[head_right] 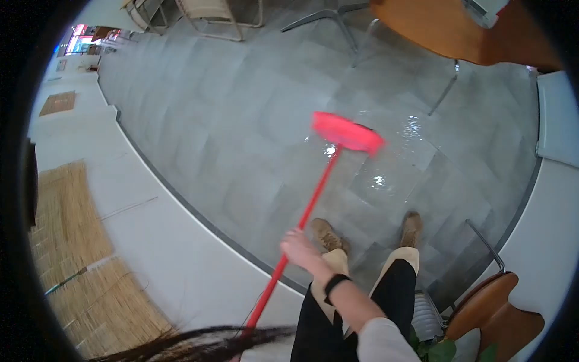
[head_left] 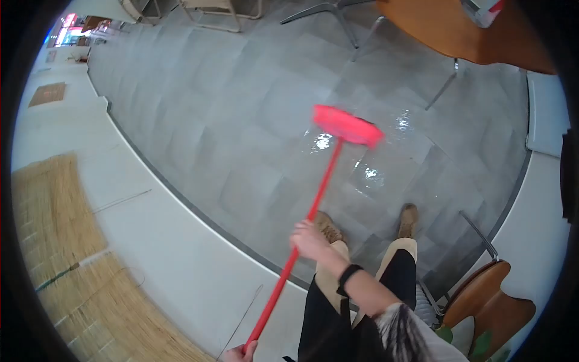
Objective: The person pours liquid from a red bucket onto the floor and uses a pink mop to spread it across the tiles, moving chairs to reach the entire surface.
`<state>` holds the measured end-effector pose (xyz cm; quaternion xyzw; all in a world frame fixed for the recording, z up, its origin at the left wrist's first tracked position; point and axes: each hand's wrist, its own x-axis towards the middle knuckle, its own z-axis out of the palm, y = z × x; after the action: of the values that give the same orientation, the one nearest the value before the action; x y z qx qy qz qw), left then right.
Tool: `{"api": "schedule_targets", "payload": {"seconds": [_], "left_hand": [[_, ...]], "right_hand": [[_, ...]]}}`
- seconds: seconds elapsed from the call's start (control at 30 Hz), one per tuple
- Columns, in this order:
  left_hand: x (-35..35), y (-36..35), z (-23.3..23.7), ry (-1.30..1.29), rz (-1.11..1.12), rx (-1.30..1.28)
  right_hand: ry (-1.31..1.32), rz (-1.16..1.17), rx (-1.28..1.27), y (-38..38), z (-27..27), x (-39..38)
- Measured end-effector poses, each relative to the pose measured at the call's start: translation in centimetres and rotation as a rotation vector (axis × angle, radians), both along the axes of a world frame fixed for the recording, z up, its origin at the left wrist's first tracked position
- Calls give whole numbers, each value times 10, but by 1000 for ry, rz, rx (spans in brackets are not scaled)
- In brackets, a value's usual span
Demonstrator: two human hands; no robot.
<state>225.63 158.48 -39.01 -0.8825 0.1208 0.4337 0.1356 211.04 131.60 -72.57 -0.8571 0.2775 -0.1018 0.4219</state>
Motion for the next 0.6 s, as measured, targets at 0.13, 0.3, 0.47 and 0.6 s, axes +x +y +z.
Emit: {"api": "schedule_targets", "payload": {"seconds": [0.13, 0.3, 0.47, 0.6], "left_hand": [[1, -11, 37, -55, 202, 55], [-19, -30, -12, 127, 102, -99], [-63, -97, -71, 273, -89, -219], [-35, -47, -64, 212, -44, -150]], "right_hand": [[-106, 70, 3, 27, 25, 82], [44, -14, -20, 12, -7, -14], [399, -114, -24, -16, -32, -164], [462, 147, 88, 1, -9, -92]]}}
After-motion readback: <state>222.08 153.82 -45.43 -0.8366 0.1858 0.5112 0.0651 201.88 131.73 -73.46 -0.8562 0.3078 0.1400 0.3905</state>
